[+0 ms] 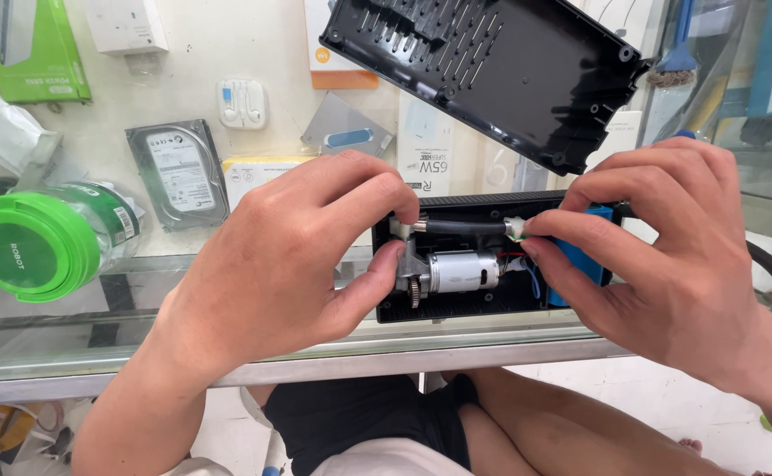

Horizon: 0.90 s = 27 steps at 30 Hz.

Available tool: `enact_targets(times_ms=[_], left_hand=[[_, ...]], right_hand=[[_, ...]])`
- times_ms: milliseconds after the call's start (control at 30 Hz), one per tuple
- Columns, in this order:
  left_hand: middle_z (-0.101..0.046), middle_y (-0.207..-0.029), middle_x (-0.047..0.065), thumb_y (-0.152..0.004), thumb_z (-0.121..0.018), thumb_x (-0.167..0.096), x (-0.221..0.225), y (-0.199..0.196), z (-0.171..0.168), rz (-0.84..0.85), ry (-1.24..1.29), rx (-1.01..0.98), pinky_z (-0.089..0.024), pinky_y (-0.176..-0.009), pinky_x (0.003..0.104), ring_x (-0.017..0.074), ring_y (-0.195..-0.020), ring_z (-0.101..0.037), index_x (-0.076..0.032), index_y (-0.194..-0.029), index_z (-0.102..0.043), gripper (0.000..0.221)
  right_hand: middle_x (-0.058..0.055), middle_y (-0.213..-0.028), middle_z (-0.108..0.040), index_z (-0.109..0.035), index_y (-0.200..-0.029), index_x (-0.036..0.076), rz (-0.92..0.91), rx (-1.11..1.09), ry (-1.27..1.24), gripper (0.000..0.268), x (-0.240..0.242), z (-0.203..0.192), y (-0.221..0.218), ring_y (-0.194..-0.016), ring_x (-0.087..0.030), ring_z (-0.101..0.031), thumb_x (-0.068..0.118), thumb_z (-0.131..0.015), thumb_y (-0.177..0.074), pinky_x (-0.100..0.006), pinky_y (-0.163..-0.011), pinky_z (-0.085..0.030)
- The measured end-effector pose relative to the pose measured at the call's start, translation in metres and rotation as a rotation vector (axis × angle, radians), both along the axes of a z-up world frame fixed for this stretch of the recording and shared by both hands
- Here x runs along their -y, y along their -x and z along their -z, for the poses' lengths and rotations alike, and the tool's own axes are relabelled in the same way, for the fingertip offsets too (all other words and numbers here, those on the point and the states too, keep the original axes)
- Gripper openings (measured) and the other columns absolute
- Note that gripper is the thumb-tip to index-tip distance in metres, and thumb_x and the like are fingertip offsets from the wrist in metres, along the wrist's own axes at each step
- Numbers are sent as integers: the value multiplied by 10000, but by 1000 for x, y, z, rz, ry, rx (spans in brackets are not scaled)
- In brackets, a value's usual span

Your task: Repairing a portable air pump by cleaning the exterior and inspecting internal components

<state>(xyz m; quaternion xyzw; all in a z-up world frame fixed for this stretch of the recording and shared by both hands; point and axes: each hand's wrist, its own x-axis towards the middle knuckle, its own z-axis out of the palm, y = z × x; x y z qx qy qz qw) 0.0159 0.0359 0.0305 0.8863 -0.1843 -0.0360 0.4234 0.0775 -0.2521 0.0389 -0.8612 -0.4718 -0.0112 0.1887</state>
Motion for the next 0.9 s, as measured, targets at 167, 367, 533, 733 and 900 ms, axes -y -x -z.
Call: enact_targets(times_ms=[167, 367, 533, 733, 900], left_hand=[[-641, -1026, 72, -934, -654, -44, 0, -1, 0, 1, -37, 45, -491, -642, 329, 216, -731, -603, -62, -1033, -619, 106], [-656, -1030, 84, -943, -660, -54, 0, -1, 0, 0, -40, 62, -490, -660, 346, 239, -769, -620, -59, -1031, -621, 97], [-659, -1024, 81, -953, -656, -54, 1, -1, -1, 4, -48, 65, -489, -671, 352, 243, -773, -622, -55, -1027, -622, 81], [-676, -1049, 92, -946, -644, -44, 2, -3, -4, 21, -58, 62, -513, -748, 364, 262, -867, -662, -51, -1020, -631, 75], [-679, -1048, 101, -935, -640, -29, 4, -5, -4, 28, -67, 61, -526, -799, 371, 269, -904, -676, -45, -1006, -636, 72]], right_hand=[[-135, -985, -646, -760, -1033, 62, -36, -50, -48, 31, 7, -6, -4, -960, -359, -613, 62, -761, -1002, -531, -914, -450], [-71, -941, -613, -723, -917, 151, -70, 85, 38, 310, 7, -14, 6, -908, -342, -574, 447, -786, -984, -530, -930, -406], [-45, -939, -617, -714, -915, 170, -47, 139, 61, 119, 10, -8, 17, -884, -331, -576, 222, -774, -1003, -530, -928, -411], [-68, -936, -615, -724, -920, 137, 4, 90, 39, 87, 16, -5, 22, -897, -354, -575, 183, -776, -972, -536, -927, -425], [-65, -935, -605, -716, -899, 146, 39, 77, 17, 75, 18, -2, 25, -885, -335, -565, 159, -762, -956, -516, -927, -419]])
